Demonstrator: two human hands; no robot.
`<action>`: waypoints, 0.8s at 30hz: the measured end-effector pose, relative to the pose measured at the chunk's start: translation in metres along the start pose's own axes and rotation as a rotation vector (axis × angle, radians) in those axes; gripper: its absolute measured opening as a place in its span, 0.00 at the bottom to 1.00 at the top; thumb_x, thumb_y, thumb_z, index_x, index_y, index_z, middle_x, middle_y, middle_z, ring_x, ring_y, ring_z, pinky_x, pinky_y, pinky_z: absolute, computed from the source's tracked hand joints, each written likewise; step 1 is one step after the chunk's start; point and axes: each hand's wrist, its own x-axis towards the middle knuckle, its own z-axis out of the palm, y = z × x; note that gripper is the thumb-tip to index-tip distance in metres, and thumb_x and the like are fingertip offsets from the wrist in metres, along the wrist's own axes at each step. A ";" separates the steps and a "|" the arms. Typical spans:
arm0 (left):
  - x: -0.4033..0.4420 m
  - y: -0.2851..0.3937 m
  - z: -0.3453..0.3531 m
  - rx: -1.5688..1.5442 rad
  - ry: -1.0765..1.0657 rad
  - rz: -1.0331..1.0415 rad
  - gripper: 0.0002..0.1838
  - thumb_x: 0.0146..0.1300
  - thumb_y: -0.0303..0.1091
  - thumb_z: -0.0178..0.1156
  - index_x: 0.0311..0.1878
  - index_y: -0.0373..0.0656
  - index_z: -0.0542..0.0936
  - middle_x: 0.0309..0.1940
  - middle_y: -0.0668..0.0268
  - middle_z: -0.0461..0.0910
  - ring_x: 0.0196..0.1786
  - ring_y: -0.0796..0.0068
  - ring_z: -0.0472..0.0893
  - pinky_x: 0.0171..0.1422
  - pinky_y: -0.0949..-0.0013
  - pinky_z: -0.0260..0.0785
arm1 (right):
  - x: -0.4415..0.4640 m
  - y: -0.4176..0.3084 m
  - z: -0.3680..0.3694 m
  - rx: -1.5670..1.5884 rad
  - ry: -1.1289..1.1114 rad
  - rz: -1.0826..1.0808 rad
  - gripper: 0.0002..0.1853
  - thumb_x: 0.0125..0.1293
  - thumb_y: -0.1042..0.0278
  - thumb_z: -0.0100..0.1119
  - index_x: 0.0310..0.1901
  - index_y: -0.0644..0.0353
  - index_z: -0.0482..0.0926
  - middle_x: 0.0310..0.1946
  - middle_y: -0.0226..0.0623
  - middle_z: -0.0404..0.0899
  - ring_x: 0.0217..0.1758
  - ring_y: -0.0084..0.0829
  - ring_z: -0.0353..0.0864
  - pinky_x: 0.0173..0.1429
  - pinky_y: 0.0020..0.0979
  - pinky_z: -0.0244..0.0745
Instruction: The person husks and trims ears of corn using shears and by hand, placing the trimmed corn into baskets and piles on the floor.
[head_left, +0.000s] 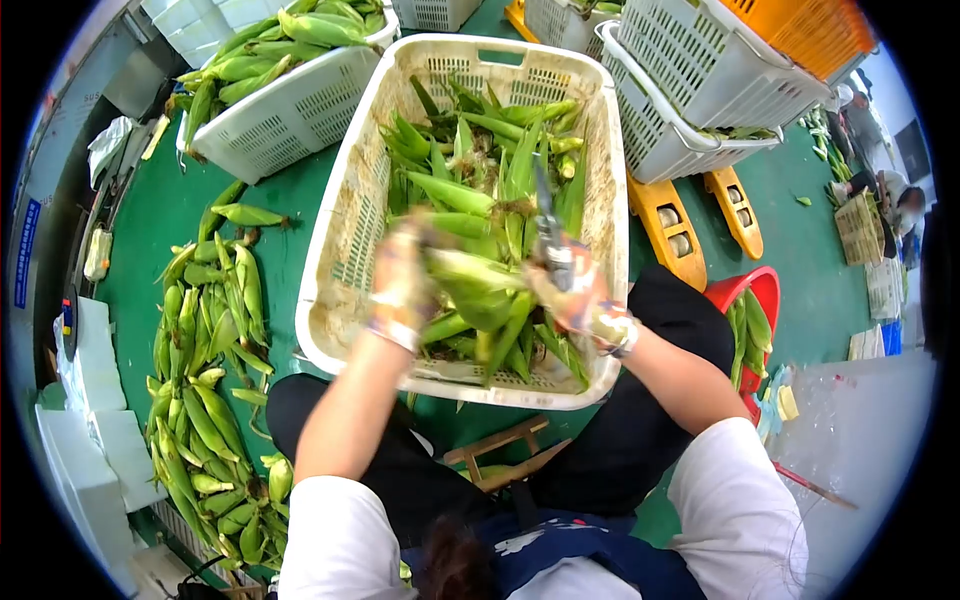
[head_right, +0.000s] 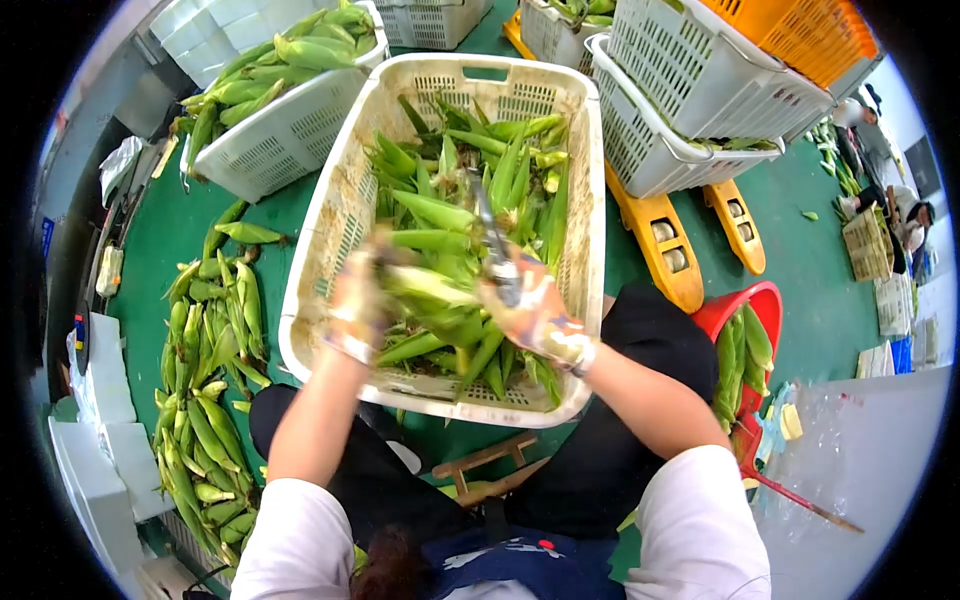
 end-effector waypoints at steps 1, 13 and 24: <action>0.011 0.003 -0.028 -0.241 0.037 -0.042 0.18 0.65 0.44 0.44 0.45 0.38 0.71 0.35 0.59 0.74 0.35 0.65 0.75 0.40 0.62 0.72 | -0.012 0.003 -0.009 0.131 0.038 0.117 0.08 0.55 0.72 0.57 0.34 0.61 0.70 0.22 0.28 0.71 0.23 0.19 0.68 0.26 0.24 0.64; 0.001 -0.003 -0.012 -0.707 -0.251 -0.001 0.17 0.61 0.37 0.54 0.51 0.40 0.70 0.45 0.59 0.73 0.45 0.64 0.75 0.51 0.61 0.70 | 0.016 -0.026 0.004 0.148 -0.154 -0.084 0.22 0.53 0.63 0.60 0.46 0.60 0.64 0.30 0.35 0.73 0.32 0.29 0.75 0.37 0.33 0.73; -0.011 -0.006 -0.001 -0.724 -0.181 0.029 0.15 0.62 0.35 0.50 0.50 0.38 0.69 0.39 0.60 0.74 0.43 0.64 0.75 0.50 0.62 0.69 | 0.029 -0.046 0.029 -0.130 -0.233 -0.285 0.17 0.53 0.66 0.58 0.42 0.66 0.70 0.26 0.47 0.74 0.30 0.46 0.75 0.32 0.35 0.69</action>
